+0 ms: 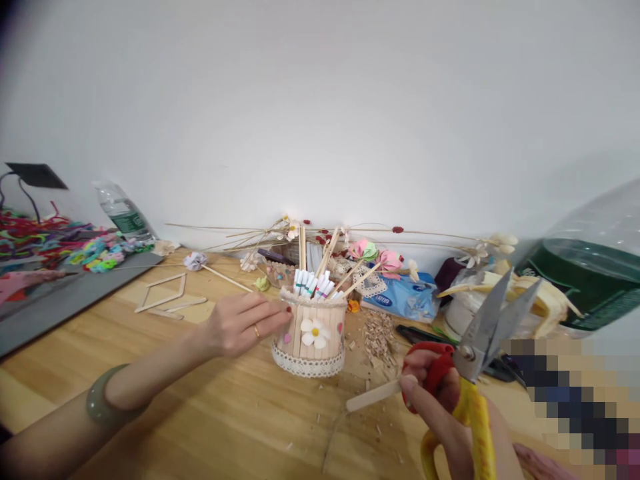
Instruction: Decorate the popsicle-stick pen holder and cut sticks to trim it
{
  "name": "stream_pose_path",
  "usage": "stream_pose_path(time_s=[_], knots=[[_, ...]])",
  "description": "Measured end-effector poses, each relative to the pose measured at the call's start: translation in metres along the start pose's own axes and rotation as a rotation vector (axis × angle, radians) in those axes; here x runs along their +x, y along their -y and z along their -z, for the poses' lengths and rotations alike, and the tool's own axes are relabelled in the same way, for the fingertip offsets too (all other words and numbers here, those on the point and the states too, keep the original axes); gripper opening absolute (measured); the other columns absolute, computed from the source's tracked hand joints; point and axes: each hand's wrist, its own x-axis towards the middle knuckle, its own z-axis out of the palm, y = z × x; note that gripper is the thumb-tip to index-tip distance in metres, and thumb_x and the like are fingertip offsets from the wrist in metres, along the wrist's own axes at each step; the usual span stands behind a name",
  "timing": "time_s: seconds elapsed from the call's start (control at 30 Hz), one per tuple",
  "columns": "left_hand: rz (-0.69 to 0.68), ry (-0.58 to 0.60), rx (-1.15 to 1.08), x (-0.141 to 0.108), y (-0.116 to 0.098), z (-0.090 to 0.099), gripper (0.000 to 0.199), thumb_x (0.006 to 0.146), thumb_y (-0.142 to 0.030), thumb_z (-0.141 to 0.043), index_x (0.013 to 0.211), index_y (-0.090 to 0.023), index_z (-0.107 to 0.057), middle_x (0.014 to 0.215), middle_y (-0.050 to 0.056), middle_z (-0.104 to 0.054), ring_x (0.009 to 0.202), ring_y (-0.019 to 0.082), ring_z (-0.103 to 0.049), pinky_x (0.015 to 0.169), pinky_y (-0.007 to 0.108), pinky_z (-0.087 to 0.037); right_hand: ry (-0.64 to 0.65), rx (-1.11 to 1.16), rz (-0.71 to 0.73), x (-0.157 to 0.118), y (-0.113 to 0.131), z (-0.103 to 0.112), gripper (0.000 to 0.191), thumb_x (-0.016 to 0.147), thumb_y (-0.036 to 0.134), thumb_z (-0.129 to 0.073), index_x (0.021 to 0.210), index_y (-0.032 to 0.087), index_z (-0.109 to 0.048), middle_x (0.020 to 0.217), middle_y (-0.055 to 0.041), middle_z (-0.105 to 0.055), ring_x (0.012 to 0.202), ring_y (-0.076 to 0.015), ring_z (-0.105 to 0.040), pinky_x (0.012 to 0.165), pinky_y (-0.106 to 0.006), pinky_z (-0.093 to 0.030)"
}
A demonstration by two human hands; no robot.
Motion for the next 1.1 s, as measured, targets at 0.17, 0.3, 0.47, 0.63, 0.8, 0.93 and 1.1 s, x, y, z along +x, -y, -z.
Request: stream_pose_path(time_s=[0.17,0.3,0.47,0.63,0.8,0.93,1.1], knots=[[0.211,0.011,-0.278,0.0,-0.002,-0.004,0.007,0.078,-0.012,-0.059,0.082,-0.018,-0.058,0.072,0.003,-0.068,0.062,0.013,-0.058,0.054,0.025,-0.045,0.002,0.018,0.006,-0.001,0.001,-0.001,0.035,0.059,0.048,-0.075,0.077,0.021,-0.06,0.07,-0.0006,-0.056,0.059,-0.014,-0.05,0.048,-0.021,-0.046],[0.599,-0.248,-0.524,0.005,-0.004,0.01,0.013,0.081,-0.009,-0.052,0.085,-0.022,-0.054,0.077,0.001,-0.067,0.071,0.013,-0.062,0.062,0.026,-0.05,-0.014,0.039,-0.016,-0.002,0.002,0.0,0.037,0.056,0.048,-0.077,0.076,0.021,-0.06,0.071,-0.001,-0.057,0.062,-0.0156,-0.052,0.048,-0.021,-0.047],[1.042,-0.981,-0.622,0.023,0.015,0.043,0.012,0.078,-0.006,-0.055,0.079,-0.018,-0.055,0.066,-0.002,-0.061,0.059,0.01,-0.056,0.05,0.02,-0.046,-0.038,0.042,-0.014,-0.003,0.004,-0.001,0.037,0.054,0.048,-0.077,0.073,0.022,-0.061,0.07,-0.0003,-0.057,0.061,-0.0146,-0.051,0.048,-0.021,-0.046],[1.223,-0.832,-0.703,0.019,0.026,0.046,0.014,0.077,-0.007,-0.051,0.079,-0.019,-0.057,0.05,-0.007,-0.043,0.044,0.006,-0.038,0.039,0.016,-0.032,-0.027,0.032,0.004,-0.002,0.006,-0.005,0.037,0.054,0.049,-0.077,0.071,0.021,-0.06,0.066,-0.0002,-0.056,0.057,-0.0139,-0.05,0.047,-0.022,-0.046],[1.236,-0.207,-0.695,0.002,0.004,0.021,0.015,0.083,-0.017,-0.05,0.088,-0.017,-0.063,0.046,-0.008,-0.044,0.04,0.007,-0.041,0.039,0.017,-0.033,0.009,-0.007,0.05,-0.001,0.005,-0.004,0.036,0.059,0.052,-0.073,0.072,0.022,-0.059,0.064,0.0005,-0.054,0.055,-0.0133,-0.049,0.047,-0.021,-0.045],[0.882,0.009,-0.548,-0.006,-0.013,0.004,0.017,0.082,-0.013,-0.051,0.088,-0.017,-0.066,0.071,0.002,-0.068,0.062,0.012,-0.061,0.055,0.022,-0.047,0.022,-0.023,0.041,0.0,0.003,-0.003,0.036,0.059,0.052,-0.073,0.073,0.021,-0.059,0.065,-0.0004,-0.055,0.054,-0.014,-0.049,0.046,-0.022,-0.046],[0.734,0.037,-0.412,-0.008,-0.017,-0.004,0.016,0.08,-0.011,-0.051,0.091,-0.016,-0.062,0.084,0.007,-0.067,0.078,0.016,-0.062,0.068,0.029,-0.052,0.002,-0.033,0.026,0.0,0.001,-0.002,0.039,0.057,0.053,-0.074,0.074,0.021,-0.059,0.067,-0.0008,-0.055,0.058,-0.0152,-0.051,0.049,-0.023,-0.047]])
